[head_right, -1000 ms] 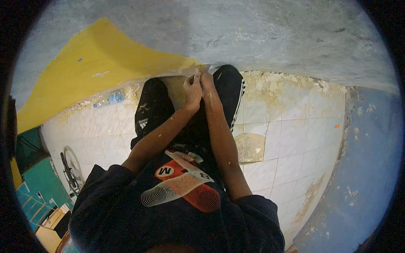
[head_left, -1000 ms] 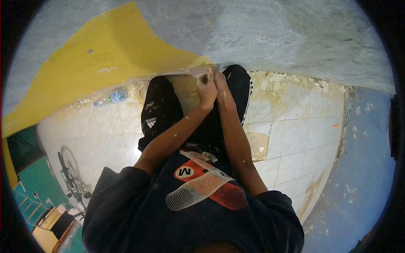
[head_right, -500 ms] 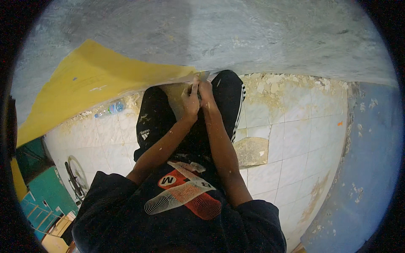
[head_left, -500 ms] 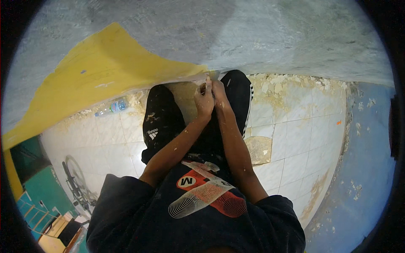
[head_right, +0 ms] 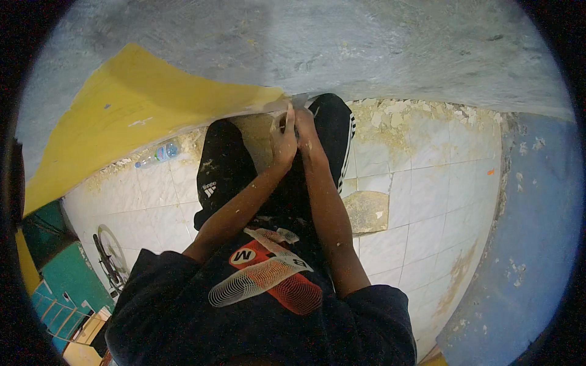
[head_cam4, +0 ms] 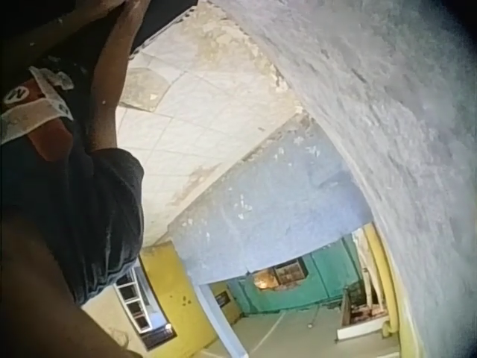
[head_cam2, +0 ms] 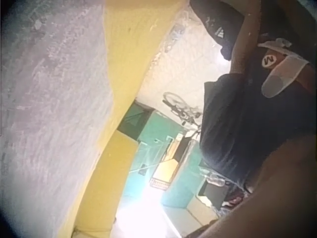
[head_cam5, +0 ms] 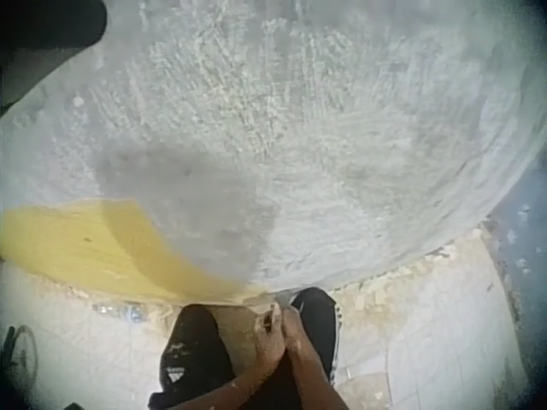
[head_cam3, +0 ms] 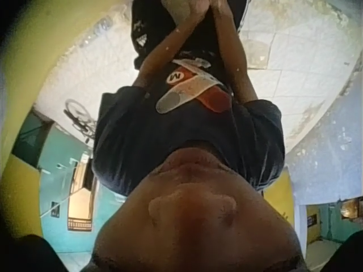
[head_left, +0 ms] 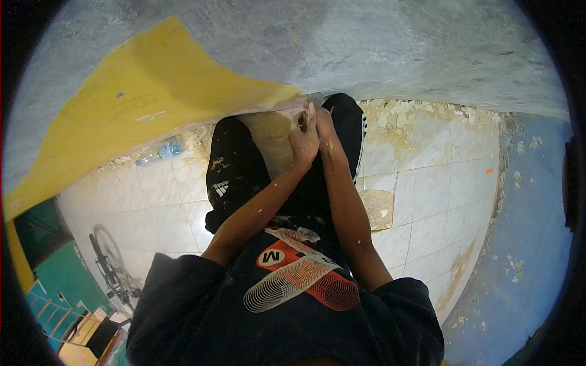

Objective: Scraping old paint and plaster off a wall using a metal putty knife.

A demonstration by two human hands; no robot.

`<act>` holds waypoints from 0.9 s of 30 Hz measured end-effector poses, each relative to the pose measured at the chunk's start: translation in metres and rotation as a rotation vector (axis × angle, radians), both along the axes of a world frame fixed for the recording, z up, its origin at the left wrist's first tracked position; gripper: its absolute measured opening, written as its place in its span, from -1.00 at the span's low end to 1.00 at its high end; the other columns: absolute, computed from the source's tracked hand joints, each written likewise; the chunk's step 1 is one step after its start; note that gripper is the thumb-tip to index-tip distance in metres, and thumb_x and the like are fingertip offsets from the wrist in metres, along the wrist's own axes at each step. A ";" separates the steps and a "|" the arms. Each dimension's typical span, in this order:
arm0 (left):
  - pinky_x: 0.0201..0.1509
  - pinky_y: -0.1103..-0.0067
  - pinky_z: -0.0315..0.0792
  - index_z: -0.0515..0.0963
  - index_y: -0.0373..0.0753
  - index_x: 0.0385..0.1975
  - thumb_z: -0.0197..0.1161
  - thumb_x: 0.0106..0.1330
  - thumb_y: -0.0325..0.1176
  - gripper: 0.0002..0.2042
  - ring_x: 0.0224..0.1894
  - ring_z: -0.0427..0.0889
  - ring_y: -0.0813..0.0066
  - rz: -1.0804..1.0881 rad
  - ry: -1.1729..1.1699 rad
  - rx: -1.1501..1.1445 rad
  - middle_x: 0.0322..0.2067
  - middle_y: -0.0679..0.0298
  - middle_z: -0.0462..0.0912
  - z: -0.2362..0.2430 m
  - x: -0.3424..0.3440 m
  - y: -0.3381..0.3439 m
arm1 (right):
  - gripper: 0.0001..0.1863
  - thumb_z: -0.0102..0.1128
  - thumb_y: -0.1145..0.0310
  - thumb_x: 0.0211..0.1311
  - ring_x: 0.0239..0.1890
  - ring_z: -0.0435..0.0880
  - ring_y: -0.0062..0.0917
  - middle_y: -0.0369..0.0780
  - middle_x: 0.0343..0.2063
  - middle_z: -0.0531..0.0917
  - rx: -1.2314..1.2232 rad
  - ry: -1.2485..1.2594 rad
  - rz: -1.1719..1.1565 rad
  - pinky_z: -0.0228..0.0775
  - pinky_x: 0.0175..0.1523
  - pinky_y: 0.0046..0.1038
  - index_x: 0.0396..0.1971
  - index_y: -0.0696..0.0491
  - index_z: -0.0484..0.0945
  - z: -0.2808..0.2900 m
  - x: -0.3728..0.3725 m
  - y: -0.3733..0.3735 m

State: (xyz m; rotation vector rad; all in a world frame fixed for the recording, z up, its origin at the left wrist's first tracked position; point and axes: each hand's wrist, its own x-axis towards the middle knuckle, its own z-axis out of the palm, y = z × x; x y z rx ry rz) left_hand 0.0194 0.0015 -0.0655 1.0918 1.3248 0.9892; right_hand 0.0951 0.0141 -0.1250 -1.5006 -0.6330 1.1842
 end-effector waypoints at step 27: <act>-0.20 0.47 0.31 0.42 -0.47 -0.31 0.00 0.23 0.00 -0.50 -0.32 0.47 0.33 0.008 -0.060 -0.029 -0.43 0.09 0.51 0.003 0.003 0.003 | -0.71 -0.06 0.32 0.18 -0.66 0.27 -0.56 -0.26 -0.67 0.39 -0.213 0.459 -0.131 0.13 -0.56 -0.36 -0.63 0.19 0.45 -0.015 0.000 0.006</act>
